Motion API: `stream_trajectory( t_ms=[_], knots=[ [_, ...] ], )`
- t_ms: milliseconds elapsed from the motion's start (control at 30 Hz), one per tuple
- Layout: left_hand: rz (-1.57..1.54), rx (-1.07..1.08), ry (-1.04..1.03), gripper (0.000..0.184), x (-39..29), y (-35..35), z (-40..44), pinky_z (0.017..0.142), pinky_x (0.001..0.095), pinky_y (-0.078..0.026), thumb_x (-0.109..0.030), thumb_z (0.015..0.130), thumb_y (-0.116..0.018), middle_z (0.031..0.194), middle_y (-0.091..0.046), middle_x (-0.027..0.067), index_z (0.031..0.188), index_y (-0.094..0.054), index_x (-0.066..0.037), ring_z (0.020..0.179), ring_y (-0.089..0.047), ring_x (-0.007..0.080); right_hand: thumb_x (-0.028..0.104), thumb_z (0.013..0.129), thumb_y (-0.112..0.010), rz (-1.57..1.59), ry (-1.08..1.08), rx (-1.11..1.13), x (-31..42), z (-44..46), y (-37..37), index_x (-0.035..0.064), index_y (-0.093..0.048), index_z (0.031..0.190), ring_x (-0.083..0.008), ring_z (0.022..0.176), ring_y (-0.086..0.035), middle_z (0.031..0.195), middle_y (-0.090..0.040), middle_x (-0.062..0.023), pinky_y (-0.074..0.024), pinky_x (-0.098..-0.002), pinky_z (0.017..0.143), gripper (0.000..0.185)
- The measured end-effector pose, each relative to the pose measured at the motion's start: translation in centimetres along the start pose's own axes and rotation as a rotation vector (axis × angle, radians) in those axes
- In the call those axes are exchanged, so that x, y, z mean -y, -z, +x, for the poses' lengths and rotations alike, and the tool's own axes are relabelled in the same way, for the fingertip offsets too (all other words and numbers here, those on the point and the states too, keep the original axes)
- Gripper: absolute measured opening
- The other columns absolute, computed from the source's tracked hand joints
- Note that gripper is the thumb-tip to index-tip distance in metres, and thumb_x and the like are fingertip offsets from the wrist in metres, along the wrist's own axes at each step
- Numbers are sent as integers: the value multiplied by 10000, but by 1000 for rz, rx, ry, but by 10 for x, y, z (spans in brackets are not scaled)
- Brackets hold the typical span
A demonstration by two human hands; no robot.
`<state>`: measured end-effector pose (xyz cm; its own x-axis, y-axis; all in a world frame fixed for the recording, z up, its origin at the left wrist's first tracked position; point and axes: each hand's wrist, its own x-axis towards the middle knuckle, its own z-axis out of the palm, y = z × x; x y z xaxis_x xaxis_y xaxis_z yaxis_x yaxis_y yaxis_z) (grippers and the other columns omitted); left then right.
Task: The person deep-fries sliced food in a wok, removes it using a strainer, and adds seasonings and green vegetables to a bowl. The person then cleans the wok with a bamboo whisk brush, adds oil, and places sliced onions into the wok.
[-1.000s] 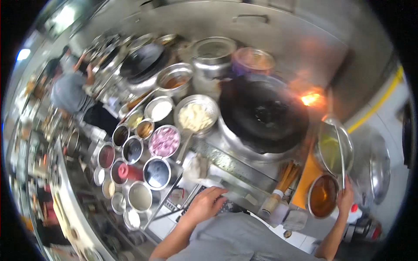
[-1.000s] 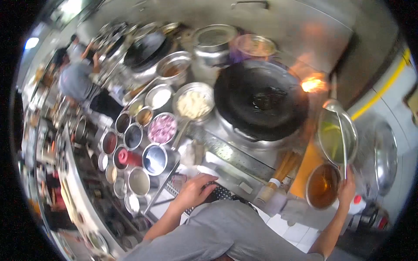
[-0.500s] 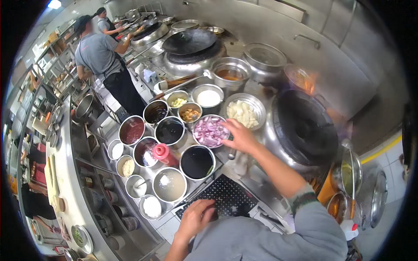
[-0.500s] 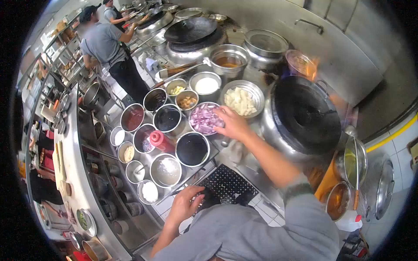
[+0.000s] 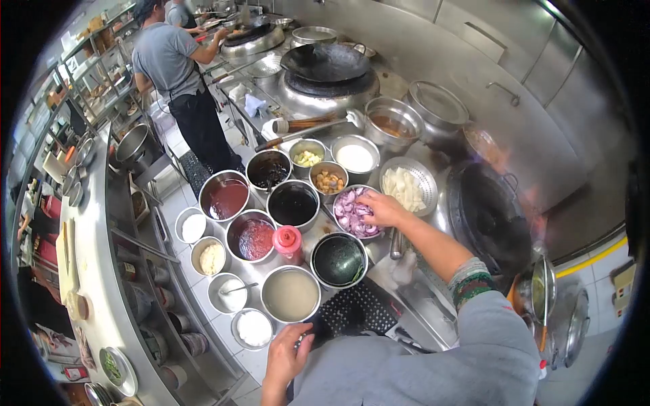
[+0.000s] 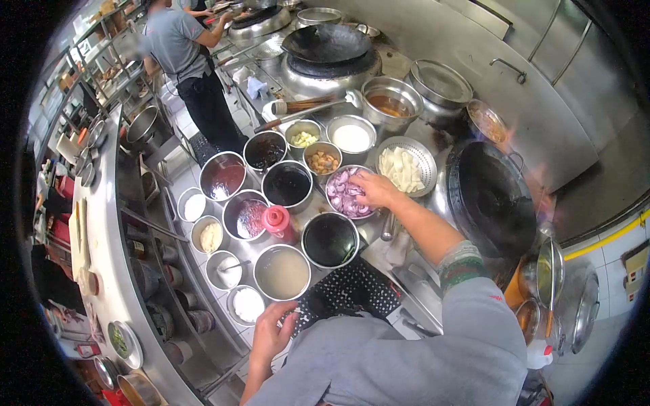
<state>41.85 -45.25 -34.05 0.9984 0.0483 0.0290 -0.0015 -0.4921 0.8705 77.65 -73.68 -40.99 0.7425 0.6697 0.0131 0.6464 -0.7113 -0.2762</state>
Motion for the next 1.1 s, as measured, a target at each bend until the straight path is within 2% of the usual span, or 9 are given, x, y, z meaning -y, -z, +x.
stream_trajectory(
  t_ms=[167, 267, 400, 600, 700, 800, 900, 1000, 1100],
  knots=[
    [30, -13, 6, 190, -12, -2, 8, 768, 362, -519, -75, 852, -670, 965, -684, 159, 1026, -675, 1, 876, -675, 306, 156, 753, -653, 194, -52, -117, -9, 3, 9, 92, -627, 1151, -346, 1010, -608, 1094, -609, -154, -504, -412, 891, 404],
    [55, 1, -20, 187, -16, -5, 14, 773, 367, -520, -77, 849, -675, 969, -683, 161, 1023, -677, -8, 887, -671, 319, 161, 736, -655, 321, -25, -256, -12, 6, 14, 71, -638, 1104, -359, 929, -620, 993, -623, -169, -509, -425, 840, 379],
    [66, -2, -24, 192, -23, -9, 25, 774, 382, -523, -79, 837, -692, 970, -680, 153, 1021, -677, -27, 888, -662, 333, 153, 740, -681, 475, -92, -235, -10, 4, 22, 44, -638, 1131, -312, 978, -649, 1051, -668, -171, -506, -380, 873, 409],
    [80, -24, -40, 196, -28, -13, 31, 783, 383, -521, -72, 835, -689, 976, -681, 147, 1027, -677, -33, 896, -661, 327, 148, 723, -718, 516, -223, -347, -8, -1, 17, 36, -659, 1083, -262, 907, -669, 983, -691, -145, -516, -338, 824, 382],
    [66, -34, -37, 201, -22, -17, 32, 791, 383, -521, -75, 835, -688, 983, -682, 145, 1032, -678, -36, 904, -662, 324, 156, 708, -747, 487, -269, -269, -8, 1, 28, 25, -647, 1083, -229, 874, -661, 938, -685, -118, -515, -327, 795, 410],
    [82, -35, -60, 202, -19, -18, 28, 797, 385, -522, -85, 839, -687, 989, -684, 144, 1035, -678, -37, 906, -663, 326, 159, 722, -763, 583, -354, -221, -18, 3, 16, 28, -663, 1021, -206, 844, -663, 899, -684, -106, -524, -325, 751, 341],
    [62, -59, -61, 198, -16, -18, 28, 803, 389, -522, -97, 846, -683, 992, -684, 144, 1035, -679, -38, 908, -664, 329, 84, 766, -737, 933, -387, -274, -15, 1, 16, 15, -648, 1035, -149, 829, -648, 923, -677, -75, -530, -291, 734, 292],
    [63, -53, -72, 192, -14, -17, 27, 807, 392, -521, -100, 850, -681, 988, -684, 147, 1032, -680, -38, 910, -664, 334, 12, 813, -689, 1478, -487, -311, -1, -6, 37, 2, -614, 1089, -139, 840, -642, 979, -667, -77, -539, -282, 754, 286],
    [66, -38, -78, 188, -13, -17, 27, 809, 394, -519, -97, 851, -678, 980, -684, 151, 1028, -681, -36, 908, -663, 339, -4, 859, -653, 1622, -428, -378, -14, -13, 50, 2, -583, 1119, -196, 902, -671, 1033, -666, -120, -565, -316, 795, 269]
  ],
)
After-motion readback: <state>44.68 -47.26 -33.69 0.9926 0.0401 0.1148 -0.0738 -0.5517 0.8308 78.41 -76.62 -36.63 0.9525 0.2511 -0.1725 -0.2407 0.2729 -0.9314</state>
